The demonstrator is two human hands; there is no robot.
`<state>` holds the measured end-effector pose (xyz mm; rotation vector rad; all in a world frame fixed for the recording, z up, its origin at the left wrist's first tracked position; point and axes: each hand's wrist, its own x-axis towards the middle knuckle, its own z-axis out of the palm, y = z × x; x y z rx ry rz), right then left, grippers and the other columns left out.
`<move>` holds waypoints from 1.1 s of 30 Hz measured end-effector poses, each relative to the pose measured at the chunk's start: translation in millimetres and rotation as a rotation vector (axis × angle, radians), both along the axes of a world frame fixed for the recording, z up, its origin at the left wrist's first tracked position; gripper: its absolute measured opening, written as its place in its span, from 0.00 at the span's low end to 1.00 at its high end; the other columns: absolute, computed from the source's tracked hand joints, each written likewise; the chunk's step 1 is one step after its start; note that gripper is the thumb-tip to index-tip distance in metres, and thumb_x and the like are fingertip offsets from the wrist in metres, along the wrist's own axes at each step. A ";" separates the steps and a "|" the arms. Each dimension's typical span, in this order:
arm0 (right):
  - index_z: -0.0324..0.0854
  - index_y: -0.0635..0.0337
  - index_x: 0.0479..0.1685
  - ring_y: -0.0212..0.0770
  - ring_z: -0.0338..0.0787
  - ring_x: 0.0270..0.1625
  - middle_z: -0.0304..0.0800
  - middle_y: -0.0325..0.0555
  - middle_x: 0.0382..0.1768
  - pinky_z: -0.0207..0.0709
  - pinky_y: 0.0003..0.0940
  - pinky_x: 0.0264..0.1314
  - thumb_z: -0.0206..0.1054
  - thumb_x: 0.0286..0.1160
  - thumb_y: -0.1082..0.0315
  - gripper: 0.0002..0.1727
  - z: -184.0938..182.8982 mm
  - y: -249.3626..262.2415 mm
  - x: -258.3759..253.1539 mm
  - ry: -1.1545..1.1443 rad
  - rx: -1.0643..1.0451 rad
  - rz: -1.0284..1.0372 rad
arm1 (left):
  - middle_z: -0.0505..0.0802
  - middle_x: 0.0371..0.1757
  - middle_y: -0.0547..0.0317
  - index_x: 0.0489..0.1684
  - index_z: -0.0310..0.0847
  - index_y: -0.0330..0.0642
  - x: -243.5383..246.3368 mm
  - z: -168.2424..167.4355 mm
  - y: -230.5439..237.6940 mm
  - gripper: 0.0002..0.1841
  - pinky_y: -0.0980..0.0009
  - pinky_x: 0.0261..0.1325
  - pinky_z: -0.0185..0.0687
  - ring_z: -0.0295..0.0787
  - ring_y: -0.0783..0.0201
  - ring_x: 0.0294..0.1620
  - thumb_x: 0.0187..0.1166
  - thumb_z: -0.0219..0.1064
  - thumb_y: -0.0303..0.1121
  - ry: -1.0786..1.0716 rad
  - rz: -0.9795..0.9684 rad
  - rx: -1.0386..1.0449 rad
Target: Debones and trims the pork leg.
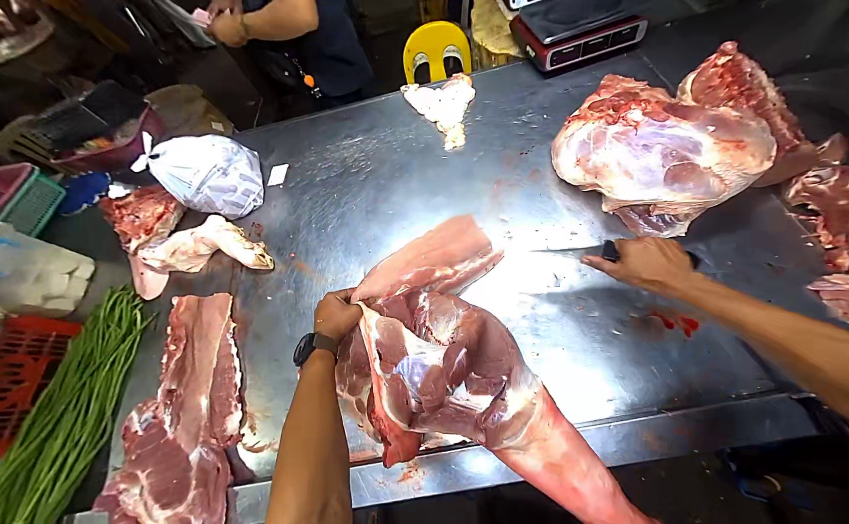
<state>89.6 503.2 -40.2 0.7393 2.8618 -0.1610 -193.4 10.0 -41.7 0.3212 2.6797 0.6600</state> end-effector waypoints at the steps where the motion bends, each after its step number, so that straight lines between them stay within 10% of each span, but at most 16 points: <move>1: 0.83 0.61 0.30 0.65 0.91 0.38 0.87 0.59 0.26 0.79 0.66 0.36 0.48 0.68 0.16 0.49 3.2 1.1 13.4 0.009 0.002 0.035 | 0.95 0.41 0.43 0.48 0.94 0.45 -2.8 0.0 -0.3 0.11 0.32 0.49 0.79 0.92 0.42 0.46 0.71 0.71 0.31 -0.008 0.006 0.020; 12: 0.82 0.65 0.45 0.61 0.91 0.45 0.89 0.59 0.35 0.79 0.60 0.51 0.45 0.67 0.15 0.54 -24.9 -179.1 -0.3 -0.025 -0.305 0.713 | 0.95 0.38 0.46 0.48 0.92 0.40 -7.5 -11.2 -9.1 0.09 0.41 0.46 0.81 0.91 0.51 0.39 0.74 0.69 0.26 -0.018 0.005 0.116; 33: 0.81 0.63 0.28 0.54 0.88 0.26 0.82 0.51 0.18 0.77 0.48 0.27 0.37 0.65 0.12 0.55 -60.2 -187.2 -31.5 0.479 -0.055 0.763 | 0.94 0.37 0.51 0.45 0.92 0.38 -13.5 -11.5 -10.5 0.07 0.51 0.47 0.83 0.89 0.60 0.37 0.74 0.69 0.24 -0.030 0.011 0.233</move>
